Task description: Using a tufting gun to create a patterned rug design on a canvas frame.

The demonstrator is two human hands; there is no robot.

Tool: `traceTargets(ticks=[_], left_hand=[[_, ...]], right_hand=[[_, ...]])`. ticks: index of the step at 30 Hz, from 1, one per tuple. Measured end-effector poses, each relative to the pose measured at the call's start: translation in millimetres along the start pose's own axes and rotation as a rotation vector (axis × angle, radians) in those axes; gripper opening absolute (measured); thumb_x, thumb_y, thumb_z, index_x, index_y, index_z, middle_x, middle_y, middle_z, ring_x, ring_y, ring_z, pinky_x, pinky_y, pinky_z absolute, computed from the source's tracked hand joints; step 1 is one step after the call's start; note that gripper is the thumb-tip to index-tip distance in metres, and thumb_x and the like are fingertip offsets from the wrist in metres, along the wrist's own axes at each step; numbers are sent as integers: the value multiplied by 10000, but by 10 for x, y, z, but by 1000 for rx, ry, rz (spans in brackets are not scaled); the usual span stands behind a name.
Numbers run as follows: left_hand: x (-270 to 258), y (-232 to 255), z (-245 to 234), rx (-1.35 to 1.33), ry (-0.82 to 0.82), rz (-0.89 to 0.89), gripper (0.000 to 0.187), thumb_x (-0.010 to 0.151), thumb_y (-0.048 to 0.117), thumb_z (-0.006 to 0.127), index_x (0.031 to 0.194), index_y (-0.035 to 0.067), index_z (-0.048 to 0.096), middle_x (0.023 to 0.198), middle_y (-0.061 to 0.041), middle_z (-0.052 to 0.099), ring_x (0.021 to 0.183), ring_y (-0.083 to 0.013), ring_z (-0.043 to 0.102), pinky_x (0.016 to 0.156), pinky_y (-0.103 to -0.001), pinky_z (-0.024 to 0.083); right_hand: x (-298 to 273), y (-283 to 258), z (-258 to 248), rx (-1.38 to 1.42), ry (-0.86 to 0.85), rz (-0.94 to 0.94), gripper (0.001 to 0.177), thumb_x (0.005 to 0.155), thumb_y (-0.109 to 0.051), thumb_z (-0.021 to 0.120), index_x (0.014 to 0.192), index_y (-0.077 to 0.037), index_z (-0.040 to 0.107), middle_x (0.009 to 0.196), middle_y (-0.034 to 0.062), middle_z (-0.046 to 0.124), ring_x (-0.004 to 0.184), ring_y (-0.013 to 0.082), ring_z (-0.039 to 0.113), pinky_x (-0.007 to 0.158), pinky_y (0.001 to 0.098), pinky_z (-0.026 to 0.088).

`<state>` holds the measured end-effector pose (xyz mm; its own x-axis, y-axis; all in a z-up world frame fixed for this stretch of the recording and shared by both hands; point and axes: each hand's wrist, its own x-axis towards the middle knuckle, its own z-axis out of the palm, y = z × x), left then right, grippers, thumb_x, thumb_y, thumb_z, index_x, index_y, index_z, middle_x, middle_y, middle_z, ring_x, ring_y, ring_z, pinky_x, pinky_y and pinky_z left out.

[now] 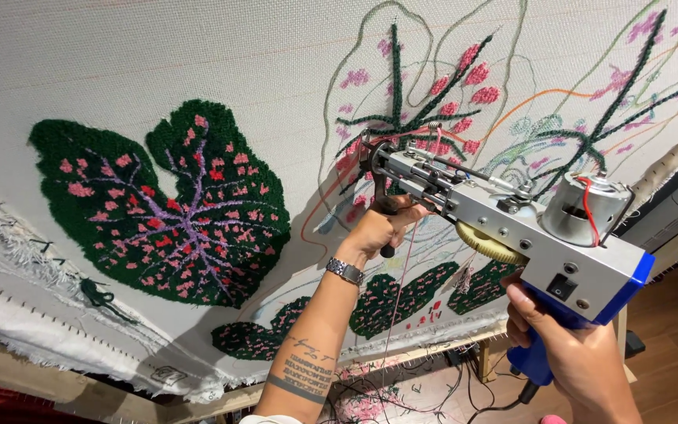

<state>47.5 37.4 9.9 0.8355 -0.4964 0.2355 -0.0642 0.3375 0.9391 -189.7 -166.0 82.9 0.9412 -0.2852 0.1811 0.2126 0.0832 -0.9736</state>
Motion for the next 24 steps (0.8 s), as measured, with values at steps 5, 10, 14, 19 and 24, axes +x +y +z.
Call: traceTargets(ticks=[5,10,14,19,24], left_hand=[[-30,116,-3,44,-47,36,275,939,274,790,789,139,604,551,71,454,410,-50,389,395,-261,286],[-11,187,-3,71,-76,20,277,944,311,738,1114,97,782,593,70,517,432,-40,379,406,-252,286],[131,-75,-169,19,-119,45,329,988,322,741,1174,52,743,766,49,633,511,-53,399,460,-254,323],[31,181,-2,28,-54,28,308,985,283,785,1125,16,724,751,36,595,516,-63,390,458,-260,330],[-18,295,93,20,-114,34,267,953,239,738,1191,119,758,776,53,671,509,-39,401,448,-240,317]], right_hand=[[18,-1,54,-1,33,16,167,915,-13,683,1047,70,626,788,85,595,585,165,536,470,322,418],[76,-19,53,15,35,36,176,908,-11,686,1052,63,616,792,84,589,583,165,529,468,323,415],[113,26,-13,21,20,24,191,910,-10,686,1066,62,604,779,78,572,581,162,516,471,329,420],[111,12,-33,11,-10,21,178,925,-6,678,1062,89,618,730,101,554,564,173,507,472,339,422],[87,-159,-6,-17,9,9,190,907,-8,671,1066,89,637,743,84,566,563,166,500,459,333,404]])
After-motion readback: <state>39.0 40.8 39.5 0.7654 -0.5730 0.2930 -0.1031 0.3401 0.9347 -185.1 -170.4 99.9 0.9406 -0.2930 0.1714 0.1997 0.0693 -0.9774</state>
